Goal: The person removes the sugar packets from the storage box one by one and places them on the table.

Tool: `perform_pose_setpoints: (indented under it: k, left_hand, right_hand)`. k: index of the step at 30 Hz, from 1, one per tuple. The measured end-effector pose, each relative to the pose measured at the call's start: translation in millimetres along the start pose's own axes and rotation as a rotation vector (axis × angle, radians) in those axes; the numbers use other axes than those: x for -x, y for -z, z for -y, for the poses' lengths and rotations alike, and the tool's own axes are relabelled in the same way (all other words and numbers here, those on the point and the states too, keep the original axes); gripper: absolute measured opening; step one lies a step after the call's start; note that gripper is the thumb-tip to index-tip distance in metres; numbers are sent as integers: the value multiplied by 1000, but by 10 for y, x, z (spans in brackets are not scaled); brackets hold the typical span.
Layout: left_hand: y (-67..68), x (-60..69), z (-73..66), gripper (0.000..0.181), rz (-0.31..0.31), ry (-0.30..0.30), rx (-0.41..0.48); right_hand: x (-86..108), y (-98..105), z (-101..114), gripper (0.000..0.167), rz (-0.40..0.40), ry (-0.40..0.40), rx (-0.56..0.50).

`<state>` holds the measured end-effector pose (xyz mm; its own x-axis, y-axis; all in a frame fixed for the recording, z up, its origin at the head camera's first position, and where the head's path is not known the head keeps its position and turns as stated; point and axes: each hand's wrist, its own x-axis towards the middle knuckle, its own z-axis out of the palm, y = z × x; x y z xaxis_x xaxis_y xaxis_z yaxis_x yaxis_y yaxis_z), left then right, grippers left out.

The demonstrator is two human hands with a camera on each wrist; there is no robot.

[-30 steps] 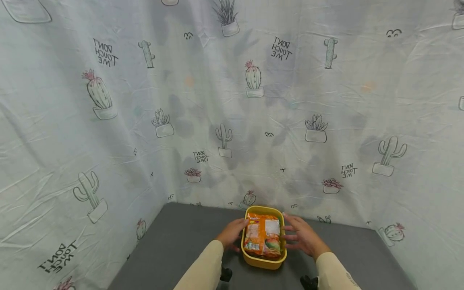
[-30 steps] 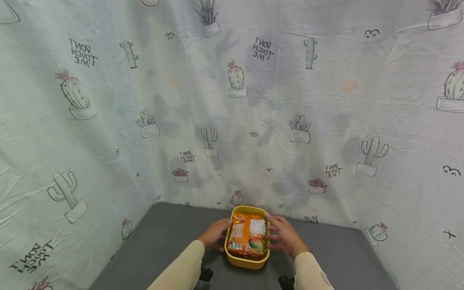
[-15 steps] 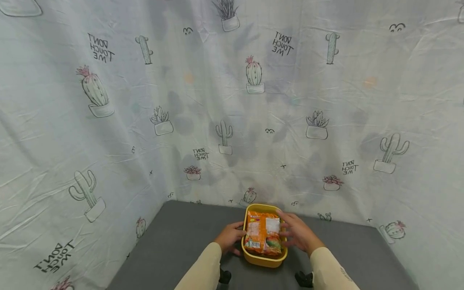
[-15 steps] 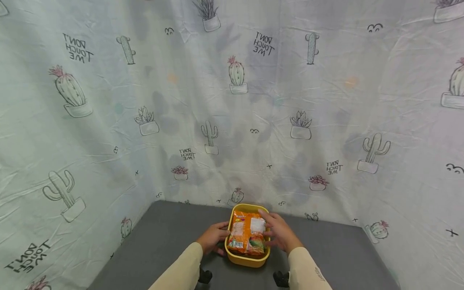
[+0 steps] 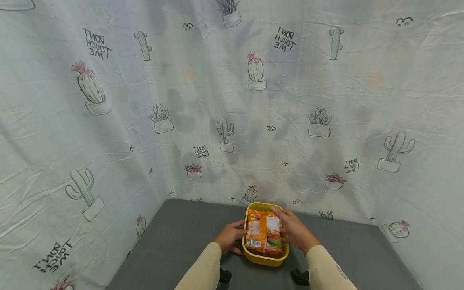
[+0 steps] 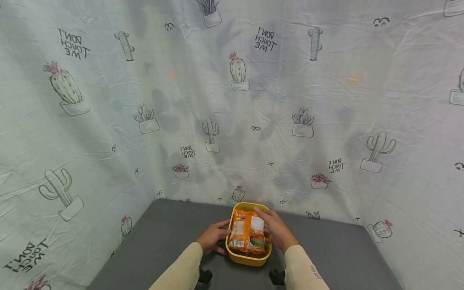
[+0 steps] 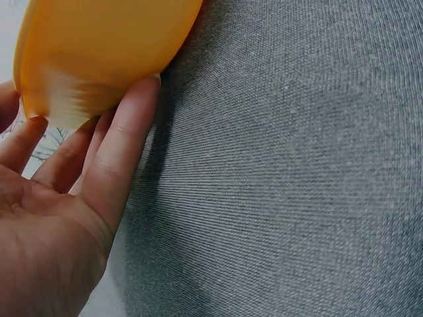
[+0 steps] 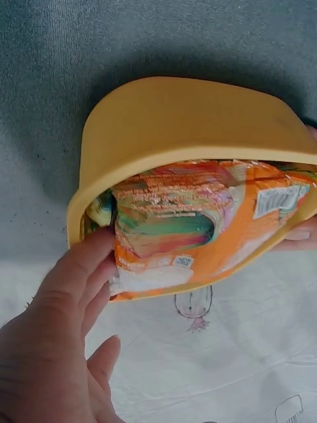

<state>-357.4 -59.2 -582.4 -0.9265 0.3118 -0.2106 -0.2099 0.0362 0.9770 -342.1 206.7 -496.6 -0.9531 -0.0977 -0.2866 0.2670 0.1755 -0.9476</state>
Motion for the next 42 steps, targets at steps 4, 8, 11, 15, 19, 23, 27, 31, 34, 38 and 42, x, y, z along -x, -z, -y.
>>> perform_pose_setpoints:
  k: [4,8,11,15,19,23,27,31,34,38,42]
  left_hand:
    - [-5,10,-5,65,-3,5,3]
    - [-15,35,-22,64,-2,3,6]
    - [-12,57,-26,64,3,-1,12]
    - [2,61,-15,65,1,3,20]
    - [5,65,-5,65,1,9,31]
    - [5,71,6,66,6,14,42]
    - [-1,76,13,66,11,15,51]
    - [-6,86,11,66,14,15,61]
    - [-7,90,17,66,15,12,61]
    - [-18,94,30,66,16,14,62]
    - [-26,101,37,66,8,22,64]
  right_hand:
    - [-7,12,-33,131,-1,19,-24]
    - [-16,52,-83,125,-5,32,-45]
    - [-24,75,-104,127,4,28,-58]
    - [-40,88,-136,119,21,24,-74]
    - [-45,70,-164,109,48,8,-80]
    - [-53,25,-174,105,75,-28,-91]
    - [-54,-7,-183,99,64,-37,-109]
    - [-58,-16,-206,94,53,-18,-110]
    - [-68,-20,-229,91,56,-12,-122]
    - [-91,-38,-257,92,55,-16,-148]
    - [-95,-70,-281,98,50,2,-136]
